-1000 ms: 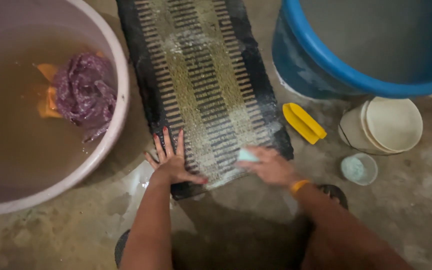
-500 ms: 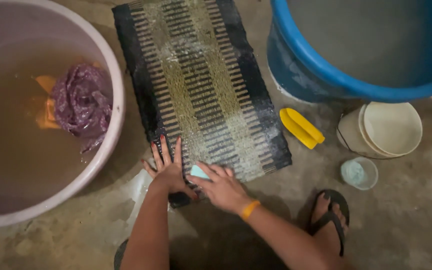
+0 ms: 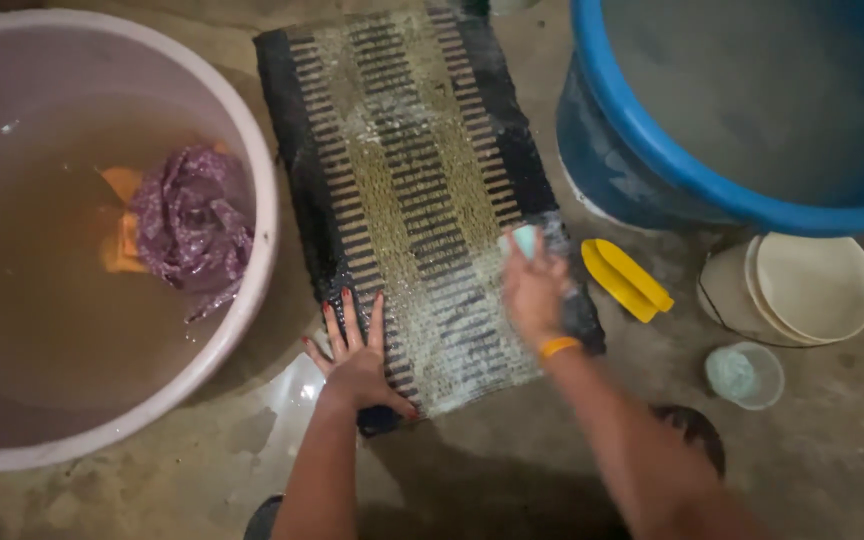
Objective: Scrubbing a small rug on the floor using a brush and soap.
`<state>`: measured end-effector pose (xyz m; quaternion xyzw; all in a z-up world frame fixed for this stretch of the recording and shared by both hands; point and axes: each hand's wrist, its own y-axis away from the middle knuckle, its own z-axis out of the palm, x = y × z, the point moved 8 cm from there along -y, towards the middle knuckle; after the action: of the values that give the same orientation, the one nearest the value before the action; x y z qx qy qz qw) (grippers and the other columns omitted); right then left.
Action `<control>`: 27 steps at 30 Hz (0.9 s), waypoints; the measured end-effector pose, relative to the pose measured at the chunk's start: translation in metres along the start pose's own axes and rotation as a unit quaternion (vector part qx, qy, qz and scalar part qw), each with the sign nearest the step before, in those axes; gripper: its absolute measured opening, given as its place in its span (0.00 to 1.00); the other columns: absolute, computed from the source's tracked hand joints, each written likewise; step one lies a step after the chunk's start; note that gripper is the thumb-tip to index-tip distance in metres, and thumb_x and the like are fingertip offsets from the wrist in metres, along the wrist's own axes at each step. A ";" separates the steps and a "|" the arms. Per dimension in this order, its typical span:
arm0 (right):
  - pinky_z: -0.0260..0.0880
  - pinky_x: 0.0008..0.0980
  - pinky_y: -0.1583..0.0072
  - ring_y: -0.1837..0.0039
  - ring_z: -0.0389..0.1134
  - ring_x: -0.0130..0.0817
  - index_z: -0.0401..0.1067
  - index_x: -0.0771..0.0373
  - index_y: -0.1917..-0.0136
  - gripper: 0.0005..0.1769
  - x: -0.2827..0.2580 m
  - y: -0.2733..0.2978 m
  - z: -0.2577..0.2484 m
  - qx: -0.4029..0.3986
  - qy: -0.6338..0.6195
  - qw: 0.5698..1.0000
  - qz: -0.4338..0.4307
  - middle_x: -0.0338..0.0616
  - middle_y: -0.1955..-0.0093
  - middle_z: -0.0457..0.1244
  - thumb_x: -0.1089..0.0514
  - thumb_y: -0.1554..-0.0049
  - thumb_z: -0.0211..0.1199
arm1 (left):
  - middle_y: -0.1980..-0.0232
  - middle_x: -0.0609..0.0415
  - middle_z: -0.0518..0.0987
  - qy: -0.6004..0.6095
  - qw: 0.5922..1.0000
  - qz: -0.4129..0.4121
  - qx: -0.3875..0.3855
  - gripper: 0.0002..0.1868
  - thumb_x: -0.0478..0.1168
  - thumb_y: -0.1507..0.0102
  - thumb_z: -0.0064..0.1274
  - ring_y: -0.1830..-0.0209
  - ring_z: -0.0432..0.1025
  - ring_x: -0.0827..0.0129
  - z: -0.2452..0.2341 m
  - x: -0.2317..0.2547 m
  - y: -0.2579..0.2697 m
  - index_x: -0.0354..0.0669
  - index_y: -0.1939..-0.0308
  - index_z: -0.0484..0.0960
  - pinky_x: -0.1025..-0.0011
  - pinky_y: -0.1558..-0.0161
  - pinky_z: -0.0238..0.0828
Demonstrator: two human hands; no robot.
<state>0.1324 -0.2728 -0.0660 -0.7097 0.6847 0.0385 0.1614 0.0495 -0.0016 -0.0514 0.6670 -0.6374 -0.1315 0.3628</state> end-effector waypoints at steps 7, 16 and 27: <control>0.57 0.47 0.34 0.29 0.55 0.49 0.67 0.39 0.26 0.28 -0.186 0.032 0.039 -0.139 -0.097 0.957 -0.235 0.50 0.20 0.52 0.52 0.39 0.51 | 0.16 0.38 0.28 0.158 0.959 0.017 0.236 0.75 0.73 0.50 0.63 0.16 0.25 0.44 0.023 -0.039 -0.022 0.43 0.21 0.26 0.36 0.26 0.20; 0.58 0.46 0.32 0.30 0.56 0.45 0.62 0.38 0.25 0.28 -0.205 -0.013 -0.012 -0.360 -0.169 0.909 -0.124 0.45 0.22 0.51 0.41 0.39 0.53 | 0.16 0.34 0.36 0.224 0.905 -0.003 0.363 0.68 0.69 0.43 0.56 0.16 0.33 0.42 0.018 -0.057 -0.026 0.38 0.19 0.30 0.42 0.23 0.28; 0.61 0.56 0.37 0.38 0.58 0.61 0.69 0.39 0.24 0.26 0.018 -0.074 0.009 0.085 0.003 0.996 0.023 0.50 0.23 0.56 0.52 0.35 0.54 | 0.17 0.39 0.20 0.037 0.986 -0.092 0.134 0.89 0.86 0.67 0.60 0.17 0.20 0.44 -0.004 -0.017 -0.016 0.52 0.20 0.25 0.30 0.29 0.23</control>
<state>0.2079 -0.2873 -0.0662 -0.6773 0.7023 -0.0183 0.2185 0.0617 0.0146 -0.0635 0.7693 -0.5717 -0.0534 0.2800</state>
